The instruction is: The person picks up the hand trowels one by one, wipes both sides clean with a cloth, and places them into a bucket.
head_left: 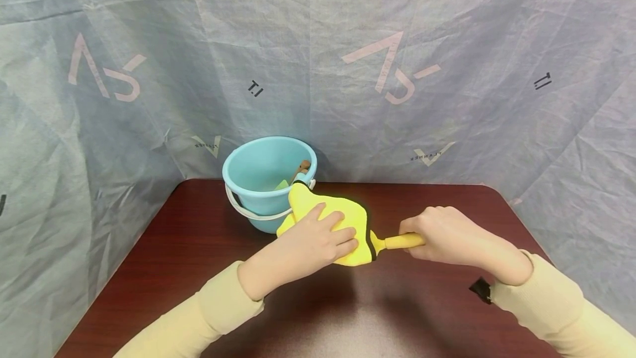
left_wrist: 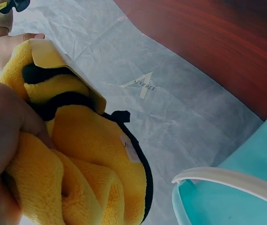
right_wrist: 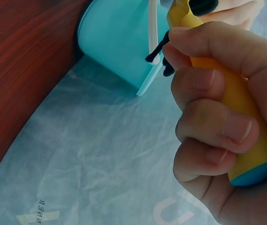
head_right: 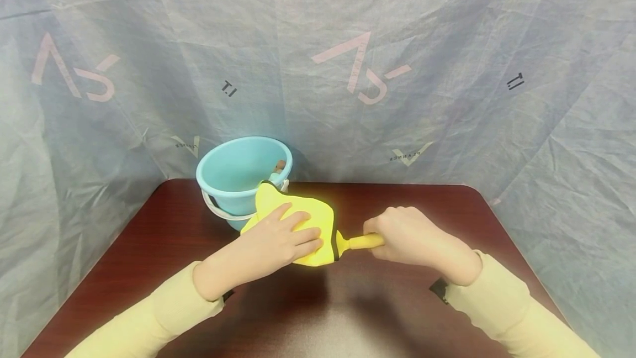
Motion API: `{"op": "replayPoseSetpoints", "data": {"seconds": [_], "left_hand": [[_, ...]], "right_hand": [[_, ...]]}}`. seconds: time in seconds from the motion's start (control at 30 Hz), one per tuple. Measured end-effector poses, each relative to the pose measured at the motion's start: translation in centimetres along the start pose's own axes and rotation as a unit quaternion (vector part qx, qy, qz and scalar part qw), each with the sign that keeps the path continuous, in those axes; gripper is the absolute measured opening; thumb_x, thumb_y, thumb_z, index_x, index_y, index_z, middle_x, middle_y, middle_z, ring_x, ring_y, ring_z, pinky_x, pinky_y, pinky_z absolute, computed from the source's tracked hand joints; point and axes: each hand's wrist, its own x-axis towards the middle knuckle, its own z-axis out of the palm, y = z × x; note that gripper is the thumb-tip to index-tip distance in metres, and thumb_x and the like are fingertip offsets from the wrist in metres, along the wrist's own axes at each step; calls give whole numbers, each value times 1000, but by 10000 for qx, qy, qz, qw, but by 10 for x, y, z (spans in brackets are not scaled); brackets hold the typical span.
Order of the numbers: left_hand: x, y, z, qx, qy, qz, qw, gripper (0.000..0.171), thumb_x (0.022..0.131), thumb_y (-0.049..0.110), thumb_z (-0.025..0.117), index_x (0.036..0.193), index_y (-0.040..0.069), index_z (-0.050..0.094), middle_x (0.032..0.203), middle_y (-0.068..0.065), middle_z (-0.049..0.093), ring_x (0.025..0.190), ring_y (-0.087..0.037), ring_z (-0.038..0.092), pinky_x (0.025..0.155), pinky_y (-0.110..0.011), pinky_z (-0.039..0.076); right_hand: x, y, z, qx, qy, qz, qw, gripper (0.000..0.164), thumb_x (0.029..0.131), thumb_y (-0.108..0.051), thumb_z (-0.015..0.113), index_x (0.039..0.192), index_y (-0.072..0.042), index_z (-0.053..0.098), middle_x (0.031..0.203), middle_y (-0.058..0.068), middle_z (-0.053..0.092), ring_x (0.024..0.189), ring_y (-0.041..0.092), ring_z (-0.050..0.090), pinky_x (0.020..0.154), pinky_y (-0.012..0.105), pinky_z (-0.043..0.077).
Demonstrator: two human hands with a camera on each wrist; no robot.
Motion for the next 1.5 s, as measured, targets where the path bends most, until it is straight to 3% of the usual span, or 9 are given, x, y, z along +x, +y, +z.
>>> {"op": "replayPoseSetpoints", "data": {"seconds": [0.53, 0.73, 1.17, 1.33, 1.5], "left_hand": [[-18, -2, 2, -248, 214, -143, 9994, 35, 77, 4, 57, 109, 20, 56, 104, 6, 53, 102, -25, 48, 85, -47, 40], [-25, -3, 5, -266, 167, -198, 9993, 34, 78, 2, 53, 107, 18, 54, 104, 6, 52, 102, -24, 48, 87, -47, 40], [-48, -10, 6, -525, 512, -274, 9969, 35, 84, 1, 43, 111, 17, 57, 106, -2, 53, 101, -23, 48, 86, -45, 41], [-58, -13, 5, -436, 451, -382, 9973, 40, 80, 0, 52, 116, 17, 55, 108, 0, 54, 105, -23, 48, 89, -40, 40], [-69, -14, 5, -476, 798, -600, 9939, 36, 85, -1, 40, 113, 13, 57, 109, -1, 57, 105, -25, 51, 86, -38, 43]], "right_hand": [[-8, 2, -5, -65, -16, 26, 10000, 24, 61, -17, 68, 63, -31, 49, 50, -20, 30, 46, -1, 26, 39, 18, 25], [-10, 2, -7, -75, -28, 45, 10000, 23, 62, -19, 69, 63, -31, 49, 50, -19, 30, 46, -1, 26, 39, 18, 25], [-14, 4, -8, -33, -122, 234, 9996, 23, 61, -15, 67, 66, -32, 52, 50, -21, 30, 45, -1, 24, 39, 17, 25], [-15, 3, -9, -17, -90, 250, 9996, 24, 61, -14, 66, 66, -32, 51, 50, -21, 29, 46, -2, 24, 39, 16, 25], [-17, 4, -9, -21, 29, 280, 9996, 25, 61, -13, 64, 64, -32, 48, 51, -20, 25, 46, -3, 22, 39, 16, 23]]}}
